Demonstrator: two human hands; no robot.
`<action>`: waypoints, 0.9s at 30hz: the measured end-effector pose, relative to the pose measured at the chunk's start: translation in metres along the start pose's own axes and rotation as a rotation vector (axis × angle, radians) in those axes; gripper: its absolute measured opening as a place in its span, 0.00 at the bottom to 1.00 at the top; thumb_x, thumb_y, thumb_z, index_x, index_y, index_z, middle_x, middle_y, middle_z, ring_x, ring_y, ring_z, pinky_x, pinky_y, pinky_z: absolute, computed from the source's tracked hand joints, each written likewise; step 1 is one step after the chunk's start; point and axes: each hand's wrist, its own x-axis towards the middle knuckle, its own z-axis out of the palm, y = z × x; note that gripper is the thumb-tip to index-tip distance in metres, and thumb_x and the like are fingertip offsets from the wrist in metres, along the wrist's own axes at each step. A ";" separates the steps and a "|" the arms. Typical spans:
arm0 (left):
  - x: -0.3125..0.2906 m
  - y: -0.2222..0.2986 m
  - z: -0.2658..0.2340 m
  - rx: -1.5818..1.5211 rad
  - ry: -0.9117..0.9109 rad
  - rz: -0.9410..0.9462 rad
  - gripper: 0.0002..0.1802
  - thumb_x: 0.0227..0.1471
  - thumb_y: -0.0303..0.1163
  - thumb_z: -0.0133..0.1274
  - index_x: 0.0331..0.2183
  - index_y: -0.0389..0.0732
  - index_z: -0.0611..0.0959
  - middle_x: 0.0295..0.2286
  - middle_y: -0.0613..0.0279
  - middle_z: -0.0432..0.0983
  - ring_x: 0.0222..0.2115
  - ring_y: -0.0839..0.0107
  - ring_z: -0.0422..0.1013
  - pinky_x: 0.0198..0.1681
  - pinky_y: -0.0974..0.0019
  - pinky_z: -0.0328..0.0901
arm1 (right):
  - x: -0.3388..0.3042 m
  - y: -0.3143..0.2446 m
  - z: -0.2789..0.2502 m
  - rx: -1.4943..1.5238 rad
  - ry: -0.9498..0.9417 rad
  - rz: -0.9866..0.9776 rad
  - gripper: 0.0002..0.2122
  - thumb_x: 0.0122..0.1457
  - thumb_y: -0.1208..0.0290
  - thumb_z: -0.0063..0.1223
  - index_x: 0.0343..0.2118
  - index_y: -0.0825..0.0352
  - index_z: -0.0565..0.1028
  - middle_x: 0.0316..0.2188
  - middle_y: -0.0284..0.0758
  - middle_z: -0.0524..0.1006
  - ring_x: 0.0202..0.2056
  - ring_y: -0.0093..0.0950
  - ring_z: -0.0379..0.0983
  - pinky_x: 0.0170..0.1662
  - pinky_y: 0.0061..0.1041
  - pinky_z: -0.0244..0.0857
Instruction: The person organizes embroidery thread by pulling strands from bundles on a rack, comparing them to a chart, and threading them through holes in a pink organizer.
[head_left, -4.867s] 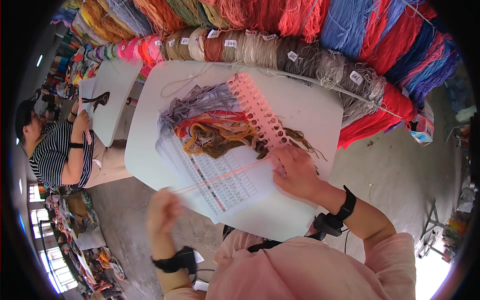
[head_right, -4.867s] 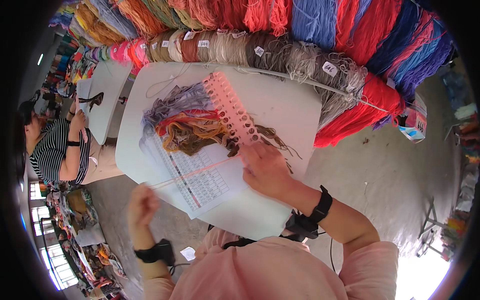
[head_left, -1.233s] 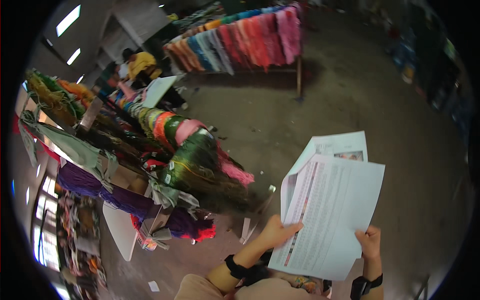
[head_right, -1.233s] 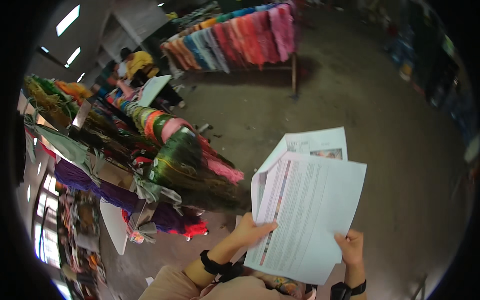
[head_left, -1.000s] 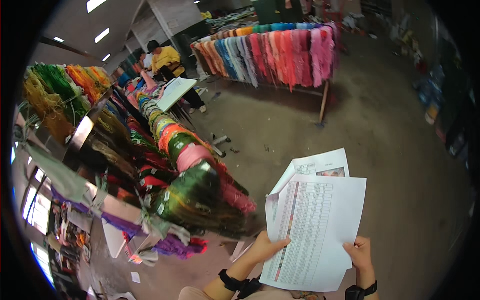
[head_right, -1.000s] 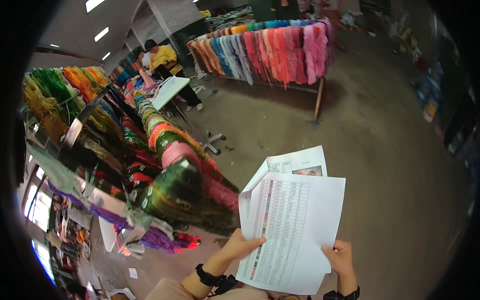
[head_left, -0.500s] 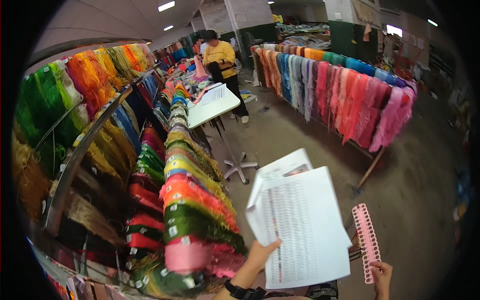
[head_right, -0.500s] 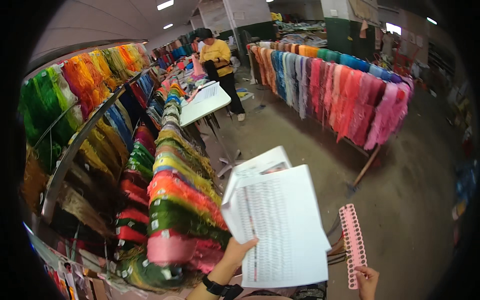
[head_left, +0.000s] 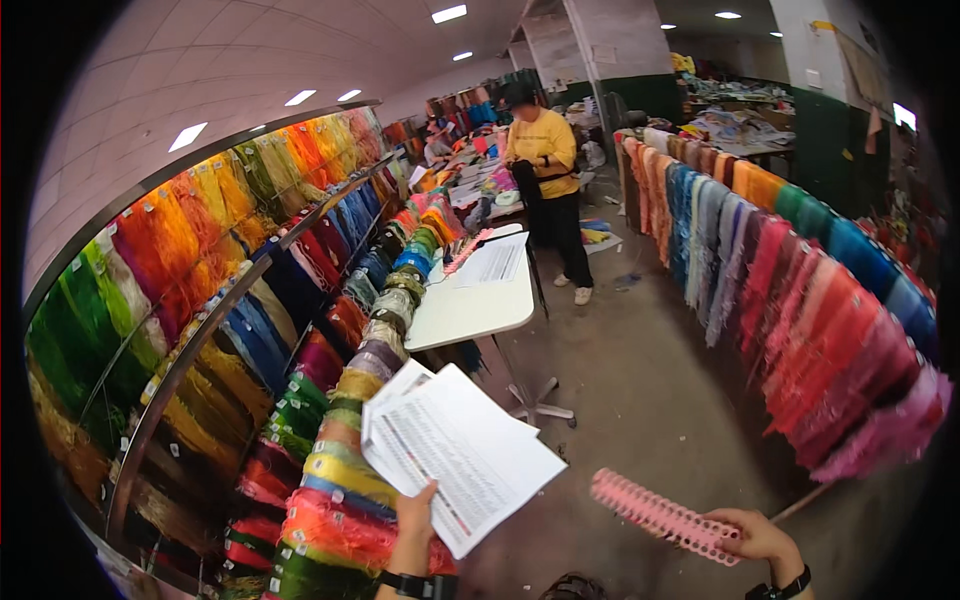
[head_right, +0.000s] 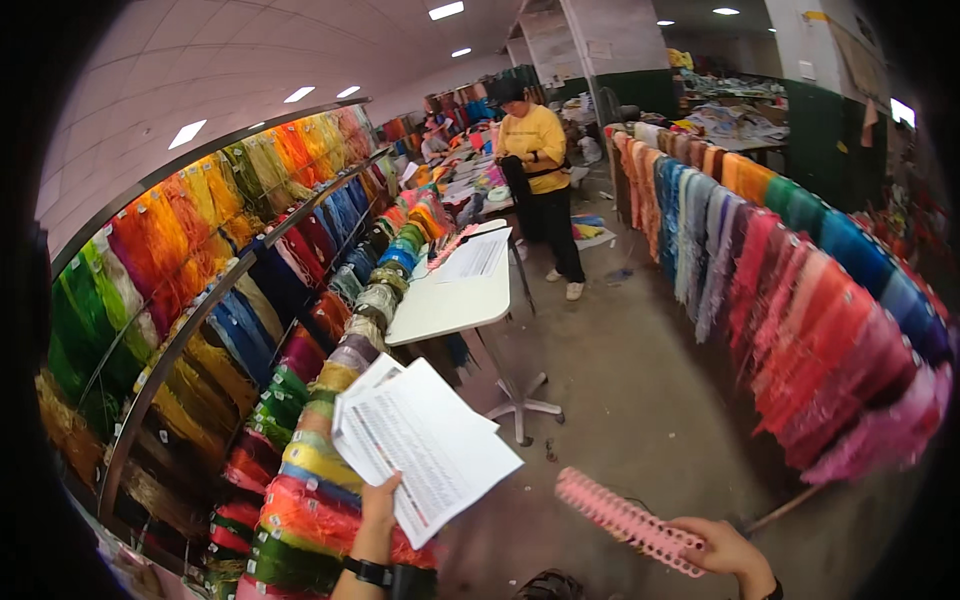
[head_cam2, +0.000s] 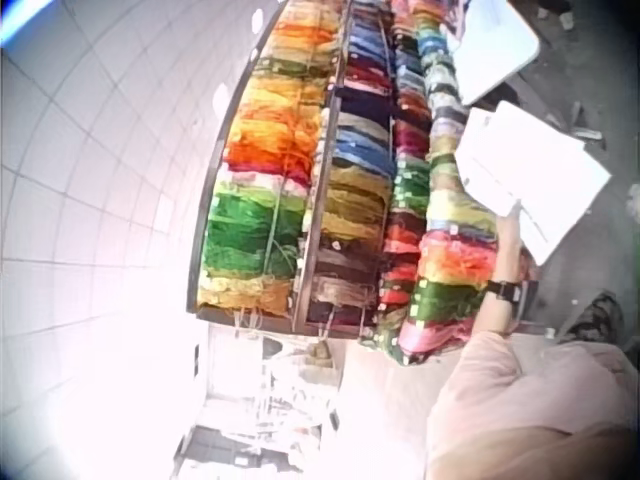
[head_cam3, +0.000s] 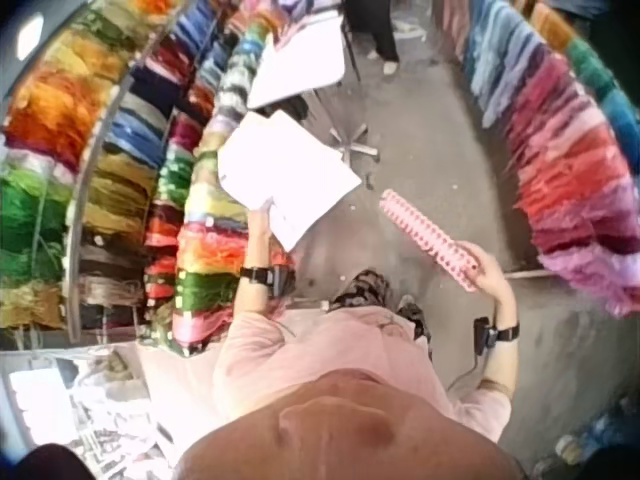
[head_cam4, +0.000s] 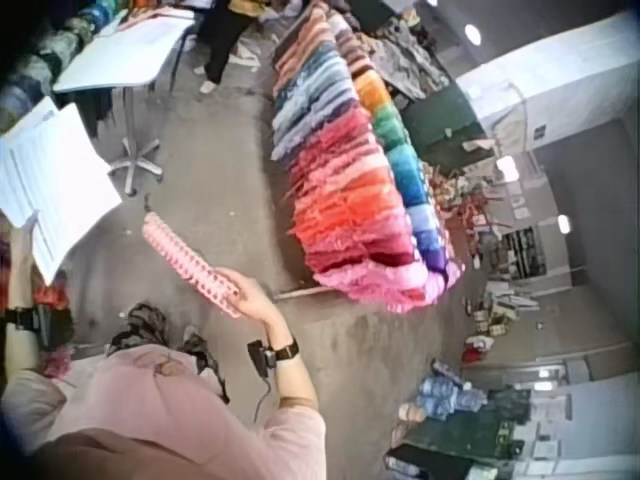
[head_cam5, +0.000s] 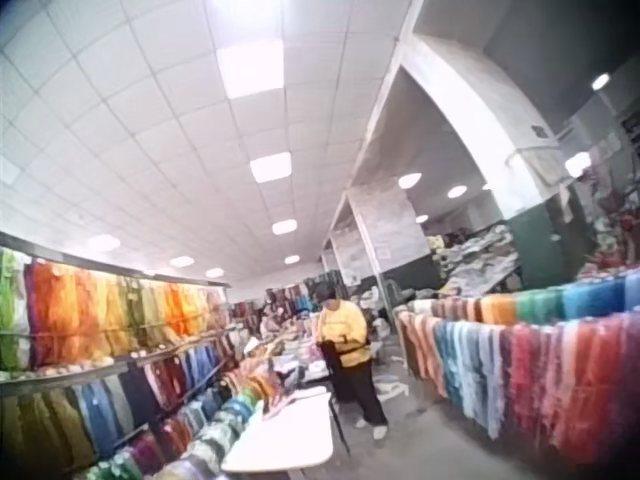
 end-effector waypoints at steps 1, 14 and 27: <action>0.019 0.005 0.002 -0.006 0.023 0.026 0.19 0.38 0.16 0.48 0.37 0.24 0.67 0.33 0.50 0.68 0.31 0.64 0.67 0.35 0.67 0.62 | 0.032 -0.009 -0.018 -0.005 -0.023 -0.016 0.19 0.42 0.73 0.48 0.41 0.65 0.66 0.31 0.36 0.72 0.27 0.24 0.69 0.30 0.21 0.63; 0.278 -0.071 0.114 -0.054 0.257 0.007 0.20 0.37 0.17 0.47 0.39 0.27 0.67 0.34 0.54 0.68 0.32 0.64 0.67 0.34 0.64 0.63 | 0.457 -0.093 -0.102 0.488 -0.687 -0.399 0.18 0.46 0.78 0.48 0.43 0.69 0.65 0.39 0.32 0.69 0.39 0.20 0.64 0.42 0.18 0.58; 0.330 -0.050 0.226 0.090 0.648 -0.247 0.22 0.37 0.21 0.49 0.39 0.31 0.67 0.34 0.51 0.68 0.34 0.62 0.66 0.34 0.65 0.63 | 0.780 -0.071 0.014 0.646 -0.892 -0.005 0.18 0.44 0.79 0.46 0.42 0.68 0.64 0.32 0.35 0.69 0.32 0.22 0.66 0.33 0.21 0.62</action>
